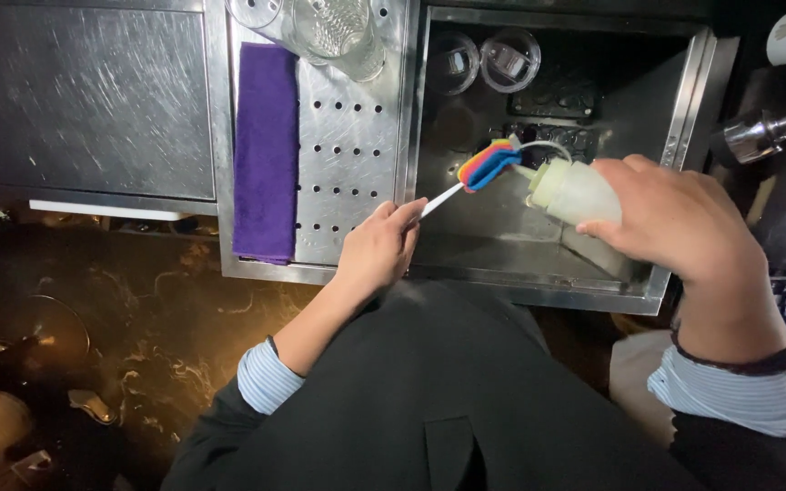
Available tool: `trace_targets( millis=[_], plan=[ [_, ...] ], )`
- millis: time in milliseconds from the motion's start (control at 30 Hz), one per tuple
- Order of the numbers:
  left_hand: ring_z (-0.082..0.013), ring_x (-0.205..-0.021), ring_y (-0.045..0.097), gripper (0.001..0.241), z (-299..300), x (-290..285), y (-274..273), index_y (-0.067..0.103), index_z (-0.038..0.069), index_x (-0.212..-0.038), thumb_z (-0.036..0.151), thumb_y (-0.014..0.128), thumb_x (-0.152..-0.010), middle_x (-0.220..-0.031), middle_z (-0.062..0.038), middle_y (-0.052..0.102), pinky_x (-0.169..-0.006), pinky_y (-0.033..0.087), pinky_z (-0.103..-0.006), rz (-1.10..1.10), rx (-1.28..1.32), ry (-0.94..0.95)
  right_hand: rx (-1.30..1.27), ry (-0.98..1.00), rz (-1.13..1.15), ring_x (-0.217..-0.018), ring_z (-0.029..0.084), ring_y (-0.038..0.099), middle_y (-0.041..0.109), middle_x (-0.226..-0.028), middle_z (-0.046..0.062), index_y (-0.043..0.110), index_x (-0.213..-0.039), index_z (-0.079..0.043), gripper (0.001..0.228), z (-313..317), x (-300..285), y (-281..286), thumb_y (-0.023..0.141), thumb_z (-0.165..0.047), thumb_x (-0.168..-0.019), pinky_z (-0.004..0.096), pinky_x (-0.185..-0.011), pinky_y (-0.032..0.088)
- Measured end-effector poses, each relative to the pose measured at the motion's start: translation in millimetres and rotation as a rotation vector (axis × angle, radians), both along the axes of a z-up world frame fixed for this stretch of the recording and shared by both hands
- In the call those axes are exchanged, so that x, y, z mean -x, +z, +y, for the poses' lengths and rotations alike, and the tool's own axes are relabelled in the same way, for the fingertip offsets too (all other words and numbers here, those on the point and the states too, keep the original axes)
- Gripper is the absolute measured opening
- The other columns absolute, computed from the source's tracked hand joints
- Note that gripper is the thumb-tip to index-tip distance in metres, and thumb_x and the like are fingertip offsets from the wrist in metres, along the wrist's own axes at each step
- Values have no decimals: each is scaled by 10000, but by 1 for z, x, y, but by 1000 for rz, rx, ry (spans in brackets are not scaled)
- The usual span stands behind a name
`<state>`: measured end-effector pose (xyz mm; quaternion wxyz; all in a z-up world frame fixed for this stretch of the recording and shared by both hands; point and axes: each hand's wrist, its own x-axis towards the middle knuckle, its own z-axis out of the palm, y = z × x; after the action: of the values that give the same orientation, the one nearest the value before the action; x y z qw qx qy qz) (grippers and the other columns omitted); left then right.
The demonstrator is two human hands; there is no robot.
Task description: The person fills a squeeze bottle with water, then uses a long-handled brush to scrub the inside of several glasses in a sink. They rinse the glasses under running water and place them on a drying rack.
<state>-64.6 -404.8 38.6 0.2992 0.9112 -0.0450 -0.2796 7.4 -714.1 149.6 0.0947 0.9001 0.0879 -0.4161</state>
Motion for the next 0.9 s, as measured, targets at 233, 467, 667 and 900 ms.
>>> trace_targets(
  millis=[233, 467, 667, 900],
  plan=[
    [-395, -745, 664, 369, -1, 2, -3, 566, 205, -1380, 211, 570, -1011, -977, -87, 580, -624, 537, -553, -32, -1, -13, -9, 45, 66, -980, 265, 748, 666, -1179, 12, 489, -1381, -238, 628, 8, -2, 2, 634, -596, -886, 454, -783, 643],
    [-303, -715, 689, 389, 0, 3, -9, 592, 168, -1393, 182, 616, -1004, -987, -86, 619, -618, 584, -440, -77, 11, -56, 16, 35, 55, -989, 289, 755, 674, -1186, 16, 495, -1398, -243, 634, 11, -3, 2, 634, -590, -885, 481, -803, 635],
    [-304, -699, 691, 364, -2, 4, -8, 610, 160, -1373, 179, 615, -1009, -994, -86, 636, -599, 576, -428, -103, 20, -55, 23, 29, 69, -1002, 292, 756, 670, -1221, 8, 487, -1420, -258, 619, 8, -7, 3, 621, -568, -900, 498, -806, 644],
    [-331, -755, 686, 416, -2, 0, -8, 570, 238, -1422, 241, 608, -1007, -992, -59, 596, -599, 568, -500, -71, -68, -80, 25, 59, 107, -1041, 232, 740, 665, -1246, 7, 449, -1461, -248, 666, 14, -5, 6, 627, -569, -905, 433, -866, 671]
  ],
)
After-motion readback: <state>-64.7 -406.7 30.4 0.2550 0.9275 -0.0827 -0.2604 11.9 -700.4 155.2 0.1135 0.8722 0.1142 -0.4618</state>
